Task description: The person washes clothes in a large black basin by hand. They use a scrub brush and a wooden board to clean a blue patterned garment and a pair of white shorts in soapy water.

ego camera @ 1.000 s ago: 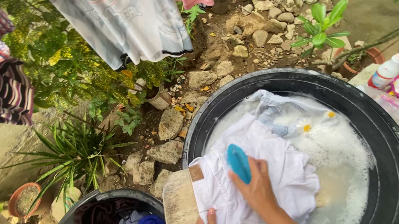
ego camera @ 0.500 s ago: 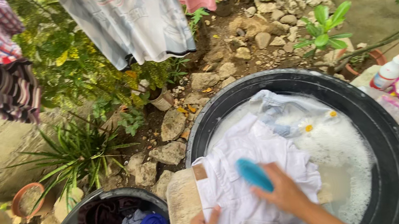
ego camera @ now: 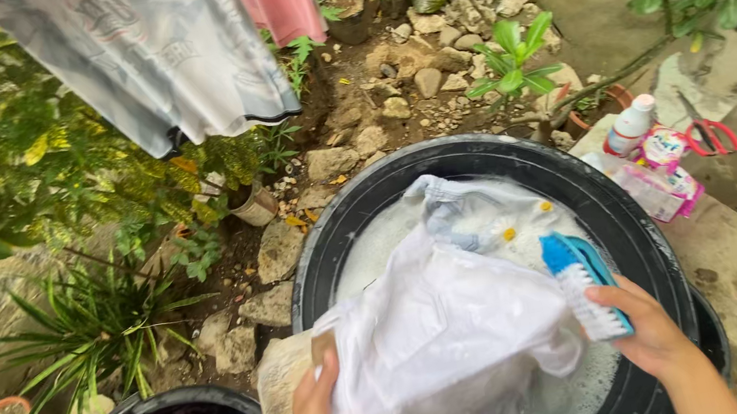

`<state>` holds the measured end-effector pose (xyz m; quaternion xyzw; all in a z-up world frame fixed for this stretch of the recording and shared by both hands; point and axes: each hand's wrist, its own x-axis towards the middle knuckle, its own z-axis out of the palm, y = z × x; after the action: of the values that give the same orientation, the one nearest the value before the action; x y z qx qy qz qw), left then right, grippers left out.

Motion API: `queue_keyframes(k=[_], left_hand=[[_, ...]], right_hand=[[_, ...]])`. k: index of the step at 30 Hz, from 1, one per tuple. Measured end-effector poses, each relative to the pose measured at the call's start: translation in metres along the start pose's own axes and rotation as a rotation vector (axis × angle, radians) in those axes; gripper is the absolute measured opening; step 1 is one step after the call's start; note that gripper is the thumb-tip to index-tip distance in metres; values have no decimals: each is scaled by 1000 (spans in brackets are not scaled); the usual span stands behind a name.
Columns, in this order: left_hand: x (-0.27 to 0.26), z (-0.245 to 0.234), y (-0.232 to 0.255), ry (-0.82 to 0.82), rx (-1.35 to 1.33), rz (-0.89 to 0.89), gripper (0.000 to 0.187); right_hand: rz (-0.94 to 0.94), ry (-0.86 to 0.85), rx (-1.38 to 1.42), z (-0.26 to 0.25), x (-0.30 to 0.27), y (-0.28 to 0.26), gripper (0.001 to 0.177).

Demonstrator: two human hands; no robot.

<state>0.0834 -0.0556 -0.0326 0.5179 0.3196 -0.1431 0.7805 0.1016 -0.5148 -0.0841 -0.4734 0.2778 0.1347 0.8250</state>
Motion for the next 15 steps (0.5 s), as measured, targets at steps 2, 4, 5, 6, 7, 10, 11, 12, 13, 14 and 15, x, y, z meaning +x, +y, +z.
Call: queue_keyframes(k=[2, 4, 5, 6, 7, 10, 11, 12, 13, 14, 15], left_hand=[[4, -19, -34, 10, -76, -26, 44], [22, -40, -70, -5, -124, -96, 42], [36, -50, -85, -24, -135, -151, 42], [49, -57, -97, -43, -147, -205, 41], [59, -62, -104, -25, -1, -191, 39], [77, -51, -98, 36, 331, -58, 38], [75, -41, -93, 75, 372, 24, 43], [71, -30, -87, 114, 415, 106, 50], [63, -20, -82, 137, 366, 71, 39], [55, -11, -79, 159, 317, 37, 31], [52, -3, -75, 174, 267, 9, 27]], right_hand=[[28, 31, -137, -16, -10, 11, 54], [170, 113, -379, -28, -8, 19, 58], [297, 176, -552, -27, 0, 29, 60], [426, 239, -725, -32, 7, 38, 61], [267, 292, -893, -35, 15, 48, 64], [-203, 459, -1225, -31, 54, 67, 78], [-307, 527, -1240, -25, 63, 72, 84], [-413, 594, -1250, -17, 70, 75, 90], [-432, 612, -1327, -7, 75, 75, 91], [-453, 629, -1404, 4, 79, 75, 92], [-482, 653, -1479, 14, 85, 69, 94]])
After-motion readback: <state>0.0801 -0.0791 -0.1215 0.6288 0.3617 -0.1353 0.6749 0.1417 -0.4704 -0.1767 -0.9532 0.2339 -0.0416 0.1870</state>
